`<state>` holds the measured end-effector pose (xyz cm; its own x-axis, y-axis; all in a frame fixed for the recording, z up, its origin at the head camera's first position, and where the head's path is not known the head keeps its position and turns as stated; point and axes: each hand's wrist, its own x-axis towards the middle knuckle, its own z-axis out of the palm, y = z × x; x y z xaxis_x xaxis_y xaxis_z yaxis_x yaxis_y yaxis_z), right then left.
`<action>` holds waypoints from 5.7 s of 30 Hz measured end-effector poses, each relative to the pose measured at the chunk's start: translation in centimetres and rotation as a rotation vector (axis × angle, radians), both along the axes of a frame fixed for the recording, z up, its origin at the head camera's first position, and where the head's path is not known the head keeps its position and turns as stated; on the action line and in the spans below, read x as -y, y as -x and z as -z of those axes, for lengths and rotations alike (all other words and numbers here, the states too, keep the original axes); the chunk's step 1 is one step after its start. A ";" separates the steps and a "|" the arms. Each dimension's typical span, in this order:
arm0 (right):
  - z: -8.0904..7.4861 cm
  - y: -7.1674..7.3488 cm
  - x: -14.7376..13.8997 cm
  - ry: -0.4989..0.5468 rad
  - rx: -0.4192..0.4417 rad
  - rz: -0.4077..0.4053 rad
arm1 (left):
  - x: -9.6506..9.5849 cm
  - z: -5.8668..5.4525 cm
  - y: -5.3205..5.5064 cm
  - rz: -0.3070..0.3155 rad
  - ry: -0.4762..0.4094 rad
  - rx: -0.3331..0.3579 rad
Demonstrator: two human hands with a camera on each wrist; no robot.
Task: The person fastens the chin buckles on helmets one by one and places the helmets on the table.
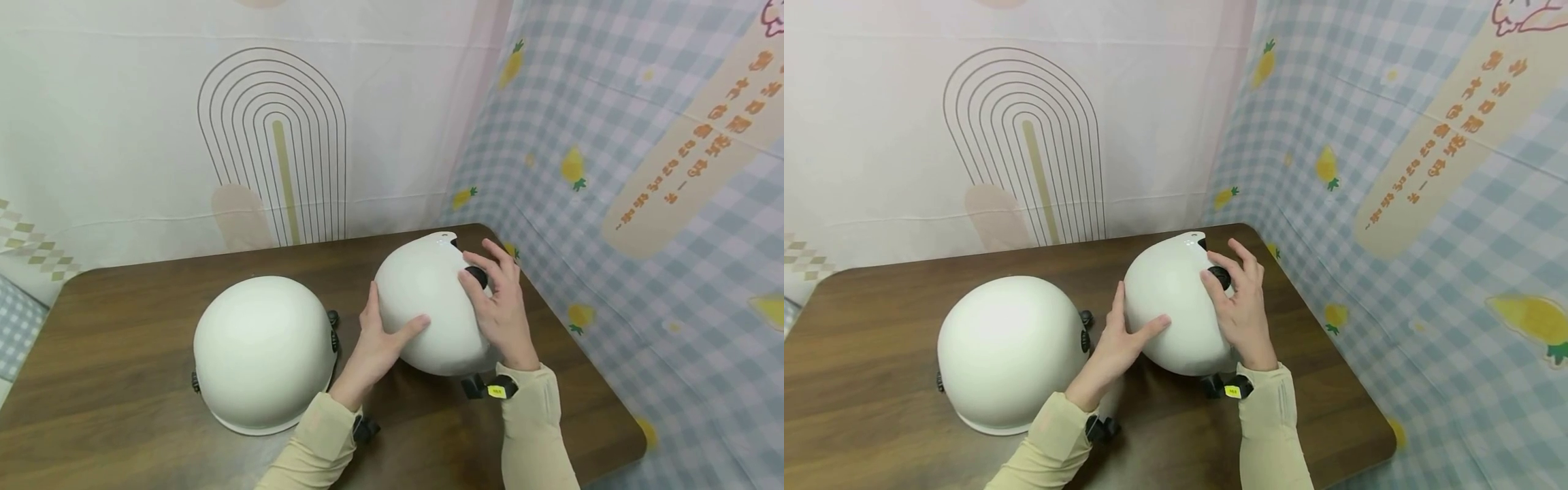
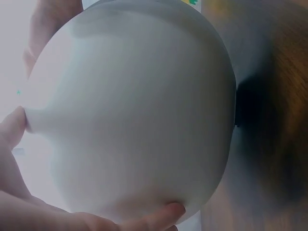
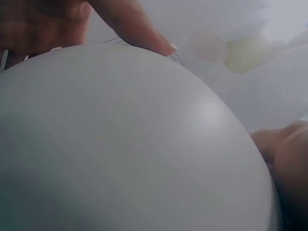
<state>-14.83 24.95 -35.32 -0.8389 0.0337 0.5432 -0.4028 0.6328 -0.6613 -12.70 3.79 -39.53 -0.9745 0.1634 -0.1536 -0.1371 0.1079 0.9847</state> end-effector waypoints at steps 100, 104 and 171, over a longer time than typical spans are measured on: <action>-0.1 -1.4 -0.2 -0.178 0.224 0.094 | 0.3 0.6 0.4 -0.010 -0.028 -0.010; 0.1 -1.2 -0.5 -0.172 0.227 0.088 | 0.2 0.3 0.3 -0.019 -0.019 -0.017; 1.2 -1.7 -0.4 -0.216 0.169 0.059 | -0.1 2.8 1.3 0.064 -0.169 0.111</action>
<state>-13.09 25.31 -36.48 -0.9182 -0.0158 0.3959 -0.2564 0.7854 -0.5634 -13.97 3.90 -42.36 -0.9398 0.2572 -0.2249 -0.2442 -0.0454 0.9686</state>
